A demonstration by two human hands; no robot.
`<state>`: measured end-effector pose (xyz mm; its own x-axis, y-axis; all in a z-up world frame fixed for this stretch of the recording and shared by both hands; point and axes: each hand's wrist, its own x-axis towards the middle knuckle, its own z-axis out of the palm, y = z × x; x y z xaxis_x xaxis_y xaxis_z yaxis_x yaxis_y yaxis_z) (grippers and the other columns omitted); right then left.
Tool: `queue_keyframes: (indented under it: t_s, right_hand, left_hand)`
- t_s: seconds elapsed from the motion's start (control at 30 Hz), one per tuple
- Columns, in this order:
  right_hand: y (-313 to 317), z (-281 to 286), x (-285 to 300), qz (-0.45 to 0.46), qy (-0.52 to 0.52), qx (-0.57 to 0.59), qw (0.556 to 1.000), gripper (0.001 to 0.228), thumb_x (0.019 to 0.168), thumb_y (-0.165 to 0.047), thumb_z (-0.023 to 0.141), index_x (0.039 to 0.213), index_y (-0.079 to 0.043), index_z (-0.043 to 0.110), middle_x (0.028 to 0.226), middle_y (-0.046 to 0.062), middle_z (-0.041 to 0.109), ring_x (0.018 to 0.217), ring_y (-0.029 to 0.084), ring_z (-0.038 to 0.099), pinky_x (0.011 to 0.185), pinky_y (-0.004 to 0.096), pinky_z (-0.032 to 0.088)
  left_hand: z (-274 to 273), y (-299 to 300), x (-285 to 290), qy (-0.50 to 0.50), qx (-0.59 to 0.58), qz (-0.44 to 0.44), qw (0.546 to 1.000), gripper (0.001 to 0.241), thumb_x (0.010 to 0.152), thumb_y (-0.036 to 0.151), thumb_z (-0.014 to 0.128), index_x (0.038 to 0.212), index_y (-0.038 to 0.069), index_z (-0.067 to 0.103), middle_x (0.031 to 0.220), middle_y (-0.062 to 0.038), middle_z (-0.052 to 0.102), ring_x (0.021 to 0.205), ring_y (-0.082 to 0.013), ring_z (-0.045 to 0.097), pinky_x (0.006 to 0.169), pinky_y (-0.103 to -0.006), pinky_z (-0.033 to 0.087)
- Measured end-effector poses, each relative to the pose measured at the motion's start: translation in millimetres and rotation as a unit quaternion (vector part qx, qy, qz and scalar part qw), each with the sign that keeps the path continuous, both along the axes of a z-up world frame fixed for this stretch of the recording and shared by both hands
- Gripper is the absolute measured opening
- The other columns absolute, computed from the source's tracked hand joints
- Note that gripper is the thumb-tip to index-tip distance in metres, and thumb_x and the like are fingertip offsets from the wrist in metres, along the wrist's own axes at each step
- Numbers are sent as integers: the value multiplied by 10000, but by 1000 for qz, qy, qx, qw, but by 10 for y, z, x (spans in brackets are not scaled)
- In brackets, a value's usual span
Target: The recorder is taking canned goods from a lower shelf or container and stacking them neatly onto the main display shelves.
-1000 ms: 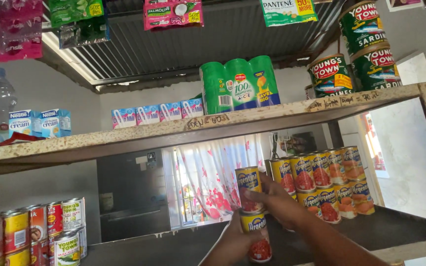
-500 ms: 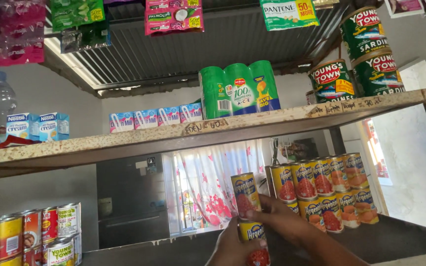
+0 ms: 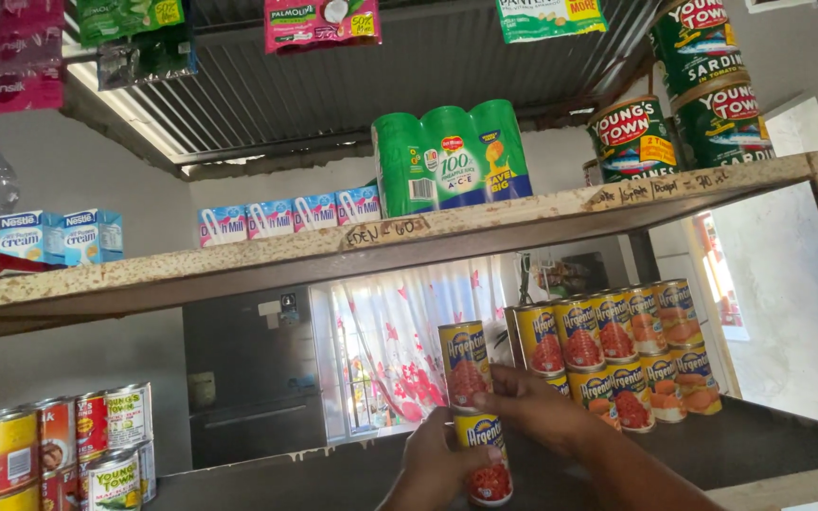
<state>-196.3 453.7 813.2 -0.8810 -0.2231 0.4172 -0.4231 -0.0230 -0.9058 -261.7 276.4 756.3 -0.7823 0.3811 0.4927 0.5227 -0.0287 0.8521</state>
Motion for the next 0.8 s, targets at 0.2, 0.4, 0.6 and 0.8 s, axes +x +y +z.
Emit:
queue_keyframes:
  t_s: [0.2,0.4,0.6,0.8]
  right_hand:
    - [33,-66,-43,31,32,4,999,501,918,-221,658,1382,-48,582,1252,105,746,1167,208,685,1031,379,522]
    - [29,-43,-69,11,40,6,999,537,868,-189,714,1363,-14,600,1206,147,770,1130,229,713,1010,378,542]
    - [153,-48,-375,-68,78,19,994,638,795,-135,802,1381,-26,576,1102,160,801,997,240,776,893,384,617]
    - [270,-8,-194,-467,255,311,788,677,751,-413,885,1287,-81,639,970,131,766,885,288,747,794,402,577]
  left_hand:
    - [-1,11,-20,3,14,-20,1000,606,714,51,868,1249,12,587,1116,-146,771,1046,-230,769,913,-379,630]
    - [114,6,-10,42,-86,94,991,623,700,136,920,1230,40,606,1091,-121,787,991,-197,786,877,-347,639]
    - [107,143,-441,87,-162,128,975,613,694,184,937,1205,52,625,1089,-91,789,1002,-166,778,899,-307,612]
    - [103,280,-790,108,-137,94,980,661,666,182,953,1232,74,629,1100,-55,797,1052,-127,764,948,-284,588]
